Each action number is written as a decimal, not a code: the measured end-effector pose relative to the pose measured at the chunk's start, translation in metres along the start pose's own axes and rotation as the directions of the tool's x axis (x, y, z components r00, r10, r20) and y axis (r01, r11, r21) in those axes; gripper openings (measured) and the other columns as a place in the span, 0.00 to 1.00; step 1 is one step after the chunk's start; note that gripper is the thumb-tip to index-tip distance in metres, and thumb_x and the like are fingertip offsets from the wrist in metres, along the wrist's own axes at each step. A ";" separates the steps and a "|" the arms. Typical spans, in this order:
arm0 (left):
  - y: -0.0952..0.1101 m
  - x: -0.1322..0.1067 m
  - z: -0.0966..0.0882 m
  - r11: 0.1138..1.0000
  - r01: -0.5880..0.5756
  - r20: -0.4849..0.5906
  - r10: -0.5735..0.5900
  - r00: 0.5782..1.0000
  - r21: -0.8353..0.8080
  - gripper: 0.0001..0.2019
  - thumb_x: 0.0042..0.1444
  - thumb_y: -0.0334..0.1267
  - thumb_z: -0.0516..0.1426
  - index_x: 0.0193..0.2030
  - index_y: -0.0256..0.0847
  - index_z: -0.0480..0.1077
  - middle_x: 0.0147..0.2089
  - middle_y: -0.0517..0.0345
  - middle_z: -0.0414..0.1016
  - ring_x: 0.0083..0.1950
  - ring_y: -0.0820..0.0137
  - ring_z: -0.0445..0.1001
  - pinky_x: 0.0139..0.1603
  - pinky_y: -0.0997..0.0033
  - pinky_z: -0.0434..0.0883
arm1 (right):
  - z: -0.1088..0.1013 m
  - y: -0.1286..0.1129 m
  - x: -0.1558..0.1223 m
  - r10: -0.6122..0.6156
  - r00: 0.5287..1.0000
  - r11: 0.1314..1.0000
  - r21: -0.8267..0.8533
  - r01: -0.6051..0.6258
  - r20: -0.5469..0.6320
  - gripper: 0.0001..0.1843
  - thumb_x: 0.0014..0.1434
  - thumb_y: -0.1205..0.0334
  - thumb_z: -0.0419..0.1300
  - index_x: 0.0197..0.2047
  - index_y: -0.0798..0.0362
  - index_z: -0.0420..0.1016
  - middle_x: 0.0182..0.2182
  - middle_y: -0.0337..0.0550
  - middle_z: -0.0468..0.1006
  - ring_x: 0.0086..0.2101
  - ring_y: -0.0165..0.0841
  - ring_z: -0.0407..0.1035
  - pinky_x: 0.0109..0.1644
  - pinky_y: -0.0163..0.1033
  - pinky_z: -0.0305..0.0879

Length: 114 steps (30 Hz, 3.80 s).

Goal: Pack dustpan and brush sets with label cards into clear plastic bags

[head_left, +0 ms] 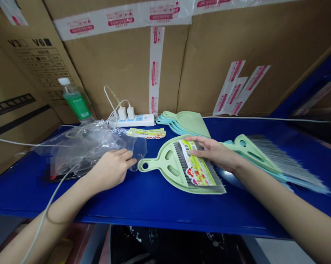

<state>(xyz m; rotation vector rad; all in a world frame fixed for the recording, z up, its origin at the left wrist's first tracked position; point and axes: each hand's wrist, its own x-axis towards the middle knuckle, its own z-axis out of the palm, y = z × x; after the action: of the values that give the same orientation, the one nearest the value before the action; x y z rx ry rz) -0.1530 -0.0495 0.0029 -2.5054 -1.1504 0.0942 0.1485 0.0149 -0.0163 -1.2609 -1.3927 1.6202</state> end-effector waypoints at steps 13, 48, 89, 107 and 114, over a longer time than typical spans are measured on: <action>0.010 -0.001 -0.001 0.959 -0.217 -0.098 0.202 0.975 -0.183 0.17 0.54 0.25 0.46 0.44 0.39 0.73 0.32 0.56 0.72 0.30 0.69 0.70 0.30 0.71 0.67 | 0.007 -0.005 -0.003 -0.006 0.993 0.995 0.095 0.018 -0.119 0.24 0.45 0.66 0.67 0.47 0.49 0.69 0.48 0.44 0.76 0.41 0.34 0.74 0.44 0.38 0.74; 0.024 0.013 -0.004 0.610 0.355 0.234 -0.272 0.933 -0.708 0.11 0.62 0.39 0.43 0.29 0.43 0.57 0.16 0.68 0.67 0.19 0.73 0.68 0.26 0.75 0.62 | 0.015 0.005 -0.001 -0.028 0.997 0.999 0.019 0.030 -0.077 0.20 0.47 0.64 0.66 0.43 0.49 0.65 0.48 0.46 0.75 0.45 0.38 0.72 0.51 0.46 0.70; -0.012 0.004 0.009 0.819 0.511 0.153 -0.488 0.860 -0.262 0.19 0.57 0.25 0.43 0.54 0.34 0.62 0.39 0.48 0.78 0.37 0.61 0.79 0.37 0.64 0.73 | 0.016 0.010 0.002 -0.055 0.993 0.997 0.044 0.059 -0.102 0.20 0.48 0.66 0.65 0.43 0.49 0.63 0.44 0.44 0.76 0.48 0.39 0.71 0.55 0.49 0.67; -0.007 0.009 0.022 0.535 0.319 0.064 -0.440 0.896 -0.782 0.12 0.57 0.31 0.49 0.48 0.41 0.60 0.34 0.62 0.73 0.23 0.77 0.74 0.24 0.79 0.70 | 0.022 0.013 0.000 -0.049 0.998 0.995 0.084 0.047 0.026 0.29 0.41 0.59 0.70 0.44 0.48 0.61 0.46 0.44 0.75 0.46 0.40 0.72 0.55 0.50 0.66; -0.008 0.008 0.020 0.538 0.307 0.053 -0.436 0.898 -0.785 0.12 0.57 0.33 0.49 0.48 0.40 0.61 0.34 0.60 0.73 0.22 0.77 0.73 0.24 0.78 0.69 | 0.024 0.016 0.000 -0.058 0.998 0.997 0.042 0.058 -0.007 0.23 0.46 0.60 0.67 0.44 0.49 0.63 0.50 0.47 0.72 0.49 0.40 0.69 0.55 0.49 0.66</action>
<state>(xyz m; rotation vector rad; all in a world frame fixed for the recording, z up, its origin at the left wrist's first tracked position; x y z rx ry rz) -0.1575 -0.0323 -0.0123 -2.7665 -1.9513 -0.9058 0.1280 0.0032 -0.0323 -1.1897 -1.3721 1.5971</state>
